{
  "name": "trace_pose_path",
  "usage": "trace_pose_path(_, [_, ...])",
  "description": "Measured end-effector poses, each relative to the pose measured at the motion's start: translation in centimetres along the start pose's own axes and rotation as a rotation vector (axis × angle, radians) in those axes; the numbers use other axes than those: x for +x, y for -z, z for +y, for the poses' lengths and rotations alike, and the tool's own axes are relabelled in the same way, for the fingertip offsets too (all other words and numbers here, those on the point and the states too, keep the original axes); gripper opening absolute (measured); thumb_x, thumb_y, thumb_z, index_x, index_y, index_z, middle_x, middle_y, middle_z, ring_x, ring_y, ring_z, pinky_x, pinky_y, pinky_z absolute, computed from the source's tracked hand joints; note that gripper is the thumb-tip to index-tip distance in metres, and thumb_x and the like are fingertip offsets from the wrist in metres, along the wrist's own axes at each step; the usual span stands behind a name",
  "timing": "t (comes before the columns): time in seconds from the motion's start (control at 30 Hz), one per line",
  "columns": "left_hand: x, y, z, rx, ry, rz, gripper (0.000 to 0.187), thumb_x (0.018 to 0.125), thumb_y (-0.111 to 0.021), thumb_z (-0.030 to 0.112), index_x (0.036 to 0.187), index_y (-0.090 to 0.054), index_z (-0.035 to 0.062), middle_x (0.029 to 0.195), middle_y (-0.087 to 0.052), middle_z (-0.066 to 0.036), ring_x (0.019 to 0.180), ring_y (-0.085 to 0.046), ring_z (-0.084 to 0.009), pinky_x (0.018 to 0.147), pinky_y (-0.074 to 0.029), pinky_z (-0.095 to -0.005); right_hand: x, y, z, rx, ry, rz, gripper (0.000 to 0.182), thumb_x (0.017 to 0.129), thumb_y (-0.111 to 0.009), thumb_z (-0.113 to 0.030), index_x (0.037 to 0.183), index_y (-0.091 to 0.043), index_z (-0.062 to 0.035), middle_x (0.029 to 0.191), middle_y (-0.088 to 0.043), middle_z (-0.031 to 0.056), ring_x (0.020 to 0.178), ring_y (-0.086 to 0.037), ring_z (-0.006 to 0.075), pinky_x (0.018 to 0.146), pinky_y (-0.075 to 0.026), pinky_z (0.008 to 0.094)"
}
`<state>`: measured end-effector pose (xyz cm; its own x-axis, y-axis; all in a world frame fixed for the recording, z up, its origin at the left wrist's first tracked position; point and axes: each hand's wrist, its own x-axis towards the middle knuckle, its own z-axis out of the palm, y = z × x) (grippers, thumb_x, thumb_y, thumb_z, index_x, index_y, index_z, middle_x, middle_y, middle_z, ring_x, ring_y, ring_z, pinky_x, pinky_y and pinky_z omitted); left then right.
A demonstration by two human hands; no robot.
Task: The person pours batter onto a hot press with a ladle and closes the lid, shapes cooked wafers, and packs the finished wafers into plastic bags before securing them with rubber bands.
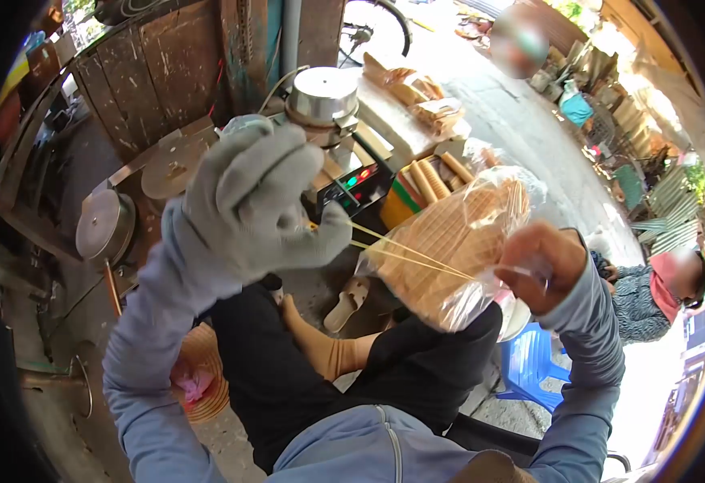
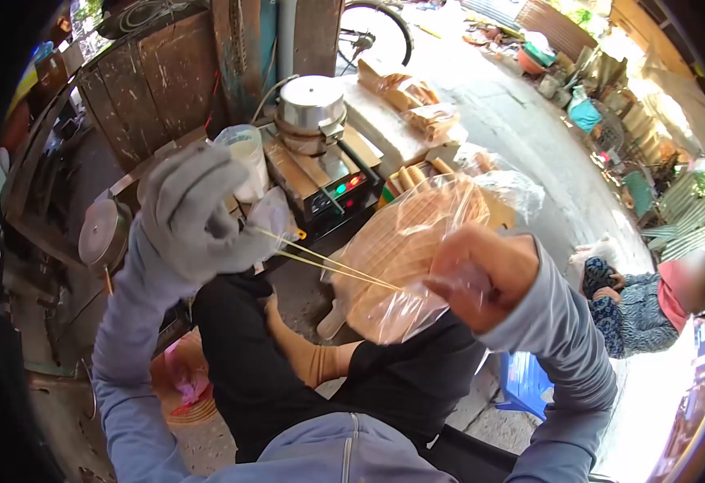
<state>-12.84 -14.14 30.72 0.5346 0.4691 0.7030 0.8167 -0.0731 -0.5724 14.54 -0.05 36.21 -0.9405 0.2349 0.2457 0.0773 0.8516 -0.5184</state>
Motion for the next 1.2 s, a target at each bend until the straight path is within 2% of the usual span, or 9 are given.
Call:
trace_pose_path(0.3, [8.2,-9.0,-3.7,0.022,-0.024,0.67,0.061,0.062,-0.063,0.002,0.108,-0.045,0.0386,0.103,-0.05,-0.006,0.094,-0.052,-0.026,0.078,-0.045,-0.0361,0.2,1.8,-4.3,0.403,0.011,-0.033,0.015,0.066,-0.065,-0.002,0.075,-0.052,-0.0027,0.06,-0.052,0.0014,0.046,-0.048,0.0076,0.042,-0.034,0.0209])
trace_pose_path(0.4, [9.9,-13.0,-1.6,-0.033,0.148,0.781,0.053,0.073,-0.059,0.02,0.114,-0.036,0.0451,0.1,-0.047,-0.007,0.09,-0.05,-0.0236,0.07,-0.044,-0.0335,1.3,2.2,-4.9,0.824,-0.146,-0.087,0.014,0.067,-0.062,-0.008,0.073,-0.052,-0.0013,0.057,-0.049,0.0024,0.042,-0.043,0.0075,0.038,-0.03,0.0204])
trace_pose_path(0.53, [9.3,-14.3,5.8,-0.416,0.465,0.86,0.055,0.069,-0.06,0.005,0.119,-0.043,0.0214,0.105,-0.048,-0.013,0.091,-0.051,-0.0263,0.075,-0.043,-0.0356,4.4,1.1,-3.9,0.898,-0.11,-0.056,0.013,0.071,-0.056,-0.009,0.077,-0.049,0.0002,0.054,-0.041,0.0009,0.037,-0.035,0.0053,0.033,-0.023,0.0196])
trace_pose_path(0.67, [8.6,-14.7,17.6,-0.504,0.883,0.321,0.057,0.068,-0.048,0.001,0.122,-0.03,0.0029,0.085,-0.055,-0.016,0.083,-0.056,-0.0252,0.072,-0.043,-0.0348,9.9,0.5,-4.2,0.694,-0.502,-0.011,0.009,0.075,-0.055,-0.009,0.08,-0.052,-0.0024,0.051,-0.039,-0.0012,0.038,-0.036,0.0059,0.033,-0.026,0.0224])
trace_pose_path(0.73, [10.7,-12.9,21.5,-1.504,1.202,0.659,0.059,0.07,-0.042,0.0,0.126,-0.021,0.0013,0.076,-0.057,-0.013,0.074,-0.058,-0.0254,0.066,-0.044,-0.0369,12.0,-0.2,2.1,0.359,-0.373,-0.091,0.009,0.074,-0.057,-0.011,0.077,-0.053,-0.0029,0.05,-0.041,-0.0001,0.036,-0.035,0.0072,0.032,-0.026,0.023])
trace_pose_path(0.8, [10.9,-10.5,20.8,-1.835,1.317,0.471,0.047,0.069,-0.048,0.0,0.115,-0.035,0.0036,0.068,-0.055,-0.013,0.059,-0.056,-0.0262,0.06,-0.046,-0.0323,12.6,-0.3,5.9,0.188,-0.431,-0.112,0.009,0.074,-0.058,-0.01,0.074,-0.053,-0.0032,0.05,-0.042,0.0006,0.036,-0.034,0.0077,0.032,-0.026,0.0236])
trace_pose_path(0.93, [9.4,-9.3,13.8,-1.029,0.929,-0.274,0.029,0.07,-0.053,0.005,0.098,-0.046,0.0055,0.072,-0.056,-0.016,0.064,-0.057,-0.0306,0.059,-0.044,-0.0365,11.2,0.7,13.0,0.358,-0.816,-0.073,0.008,0.073,-0.058,-0.009,0.073,-0.053,-0.0035,0.049,-0.041,0.0014,0.035,-0.032,0.0083,0.032,-0.024,0.0243])
trace_pose_path(1.0, [9.8,-8.0,11.2,-0.55,0.708,-0.324,0.018,0.069,-0.055,0.009,0.088,-0.053,0.007,0.079,-0.054,-0.013,0.073,-0.055,-0.03,0.062,-0.043,-0.0389,9.9,0.9,13.7,0.464,-0.803,-0.117,0.007,0.074,-0.057,-0.009,0.073,-0.053,-0.0036,0.049,-0.041,0.0023,0.035,-0.033,0.0088,0.031,-0.023,0.0244])
trace_pose_path(1.2, [9.4,-5.8,6.6,-0.578,0.582,-0.261,0.007,0.066,-0.055,0.006,0.069,-0.057,0.0115,0.084,-0.053,-0.008,0.075,-0.052,-0.0267,0.068,-0.04,-0.0392,7.6,0.6,9.3,0.644,-0.781,-0.112,0.006,0.076,-0.057,-0.008,0.074,-0.053,-0.0057,0.053,-0.043,0.0015,0.035,-0.033,0.0085,0.03,-0.022,0.0237])
